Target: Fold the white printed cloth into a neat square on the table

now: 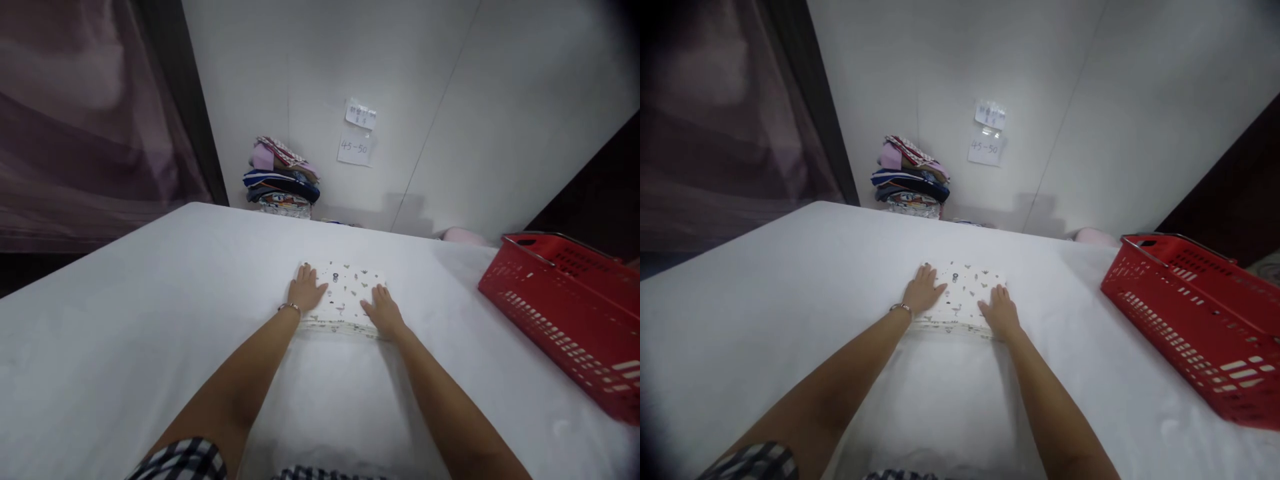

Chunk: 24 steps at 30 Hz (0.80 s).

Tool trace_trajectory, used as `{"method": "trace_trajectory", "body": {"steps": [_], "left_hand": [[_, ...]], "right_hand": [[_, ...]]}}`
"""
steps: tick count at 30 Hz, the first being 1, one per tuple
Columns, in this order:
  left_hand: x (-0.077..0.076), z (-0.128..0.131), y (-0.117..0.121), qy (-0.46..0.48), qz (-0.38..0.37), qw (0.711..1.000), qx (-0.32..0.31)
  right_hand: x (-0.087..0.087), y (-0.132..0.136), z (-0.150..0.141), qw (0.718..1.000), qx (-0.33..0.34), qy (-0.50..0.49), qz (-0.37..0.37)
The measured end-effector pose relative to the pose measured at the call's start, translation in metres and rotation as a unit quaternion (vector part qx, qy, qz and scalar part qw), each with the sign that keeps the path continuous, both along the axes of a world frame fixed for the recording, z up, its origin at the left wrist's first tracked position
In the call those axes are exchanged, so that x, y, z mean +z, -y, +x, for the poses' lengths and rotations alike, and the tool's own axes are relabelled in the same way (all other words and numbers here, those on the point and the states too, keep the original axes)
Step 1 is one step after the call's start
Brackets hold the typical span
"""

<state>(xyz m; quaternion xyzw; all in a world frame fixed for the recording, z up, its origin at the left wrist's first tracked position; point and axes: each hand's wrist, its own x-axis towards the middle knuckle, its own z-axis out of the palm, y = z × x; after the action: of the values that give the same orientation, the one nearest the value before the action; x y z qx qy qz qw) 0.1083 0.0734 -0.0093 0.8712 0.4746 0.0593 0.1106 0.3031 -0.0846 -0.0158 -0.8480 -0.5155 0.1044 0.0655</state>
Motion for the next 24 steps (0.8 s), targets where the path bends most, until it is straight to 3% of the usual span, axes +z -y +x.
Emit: {"method": "trace_trajectory", "body": {"steps": [4, 9, 14, 18, 24], "left_hand": [[0.001, 0.001, 0.002, -0.004, 0.009, 1.000, 0.002], [0.002, 0.001, 0.003, 0.004, 0.015, 1.000, 0.006], [-0.001, -0.002, 0.004, 0.020, 0.006, 1.000, -0.007], [-0.002, -0.002, 0.003, 0.023, 0.004, 1.000, -0.004], [0.000, -0.001, 0.005, 0.020, 0.000, 1.000, -0.002]], "right_hand": [[0.015, -0.015, -0.006, 1.000, -0.004, 0.008, -0.020], [0.033, -0.056, -0.007, 0.996, 0.063, 0.040, 0.040], [0.015, -0.070, 0.023, 1.000, -0.018, 0.012, -0.005], [0.002, -0.068, 0.036, 1.000, -0.019, 0.003, -0.001], [0.003, -0.069, 0.033, 1.000, -0.016, -0.002, 0.002]]}}
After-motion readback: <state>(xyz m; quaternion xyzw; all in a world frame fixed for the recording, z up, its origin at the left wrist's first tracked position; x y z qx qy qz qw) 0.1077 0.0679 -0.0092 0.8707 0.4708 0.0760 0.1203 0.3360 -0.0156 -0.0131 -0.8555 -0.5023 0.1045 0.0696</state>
